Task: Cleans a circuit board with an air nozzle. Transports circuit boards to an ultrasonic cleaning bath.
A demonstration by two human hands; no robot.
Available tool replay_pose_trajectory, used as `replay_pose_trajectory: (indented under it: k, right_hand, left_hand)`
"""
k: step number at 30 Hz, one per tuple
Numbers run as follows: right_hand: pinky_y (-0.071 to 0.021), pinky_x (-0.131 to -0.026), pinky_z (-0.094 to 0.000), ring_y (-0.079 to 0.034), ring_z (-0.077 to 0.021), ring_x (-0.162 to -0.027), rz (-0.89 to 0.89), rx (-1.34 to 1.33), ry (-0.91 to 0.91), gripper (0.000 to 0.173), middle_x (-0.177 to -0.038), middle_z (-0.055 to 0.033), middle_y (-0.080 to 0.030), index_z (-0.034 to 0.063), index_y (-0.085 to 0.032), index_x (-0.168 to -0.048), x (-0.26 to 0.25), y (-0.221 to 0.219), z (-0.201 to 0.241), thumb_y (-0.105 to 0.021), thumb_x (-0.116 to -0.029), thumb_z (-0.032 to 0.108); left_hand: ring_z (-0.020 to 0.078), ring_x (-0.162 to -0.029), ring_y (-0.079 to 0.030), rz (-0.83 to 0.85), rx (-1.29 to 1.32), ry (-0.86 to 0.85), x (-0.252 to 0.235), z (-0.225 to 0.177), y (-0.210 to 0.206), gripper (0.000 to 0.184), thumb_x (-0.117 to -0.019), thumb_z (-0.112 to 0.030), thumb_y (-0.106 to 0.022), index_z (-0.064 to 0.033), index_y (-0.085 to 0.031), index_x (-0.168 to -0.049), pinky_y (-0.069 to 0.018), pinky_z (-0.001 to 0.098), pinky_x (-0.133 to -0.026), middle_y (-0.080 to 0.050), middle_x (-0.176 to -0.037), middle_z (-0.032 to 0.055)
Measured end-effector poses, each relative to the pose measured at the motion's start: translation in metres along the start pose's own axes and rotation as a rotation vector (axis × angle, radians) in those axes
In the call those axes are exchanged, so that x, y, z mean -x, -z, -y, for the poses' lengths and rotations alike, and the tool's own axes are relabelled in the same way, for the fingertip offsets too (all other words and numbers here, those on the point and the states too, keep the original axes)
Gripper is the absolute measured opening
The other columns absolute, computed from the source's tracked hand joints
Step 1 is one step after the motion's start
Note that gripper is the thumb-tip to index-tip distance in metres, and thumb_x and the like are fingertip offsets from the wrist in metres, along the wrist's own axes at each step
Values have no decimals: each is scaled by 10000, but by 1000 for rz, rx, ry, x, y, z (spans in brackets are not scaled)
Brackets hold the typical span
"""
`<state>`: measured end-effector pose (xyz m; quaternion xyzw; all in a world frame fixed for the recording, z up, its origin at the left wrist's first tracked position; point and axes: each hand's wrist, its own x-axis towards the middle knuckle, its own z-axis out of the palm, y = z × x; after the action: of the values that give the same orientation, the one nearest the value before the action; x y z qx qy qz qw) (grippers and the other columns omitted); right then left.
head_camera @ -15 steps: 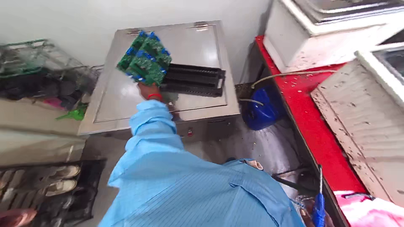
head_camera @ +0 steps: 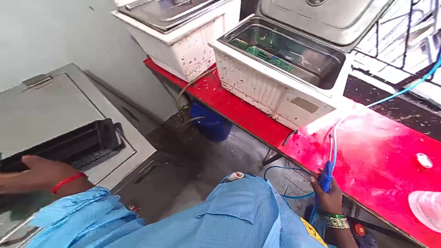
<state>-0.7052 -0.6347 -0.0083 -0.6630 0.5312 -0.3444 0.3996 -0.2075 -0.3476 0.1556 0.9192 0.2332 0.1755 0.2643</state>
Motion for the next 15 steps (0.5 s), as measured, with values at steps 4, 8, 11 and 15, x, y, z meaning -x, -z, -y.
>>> replay_pose_trajectory:
  k: [4, 8, 11, 15]
  right_hand:
    - [-525, -761, -171, -616, 27, -827, -119, -35, -28, 645, -978, -21, -671, -85, -527, -1329, -21, 53, -15, -721, -827, 271]
    - [-500, -752, -127, -595, 67, -809, -193, -24, -51, 621, -959, -4, -660, -85, -516, -1338, -41, 102, -40, -711, -854, 252]
    - [-492, -764, -120, -583, 75, -811, -236, -28, -87, 579, -951, -5, -646, -94, -517, -1332, -51, 126, -53, -701, -877, 214]
    - [-499, -776, -163, -594, 39, -826, -240, 26, -122, 614, -972, -30, -667, -82, -536, -1337, -60, 135, -68, -705, -870, 280]
  left_hand:
    - [340, -1469, -349, 217, 613, -384, 52, -56, 11, 528, -1034, -70, -492, 170, -343, -1481, -283, 349, -1203, -354, -1566, 327]
    - [426, -1386, -459, 179, 626, -1073, 58, -79, -50, 451, -1037, -226, -537, 154, -571, -1276, -335, 460, -1198, -545, -1382, 346]
    - [515, -1408, -400, 271, 627, -1386, 110, -124, -50, 458, -1049, -284, -529, 126, -612, -1235, -258, 551, -1224, -560, -1364, 354]
    - [584, -1317, -464, 343, 608, -1769, 178, -191, -42, 359, -1032, -201, -534, 111, -666, -1154, -317, 609, -1162, -623, -1266, 355]
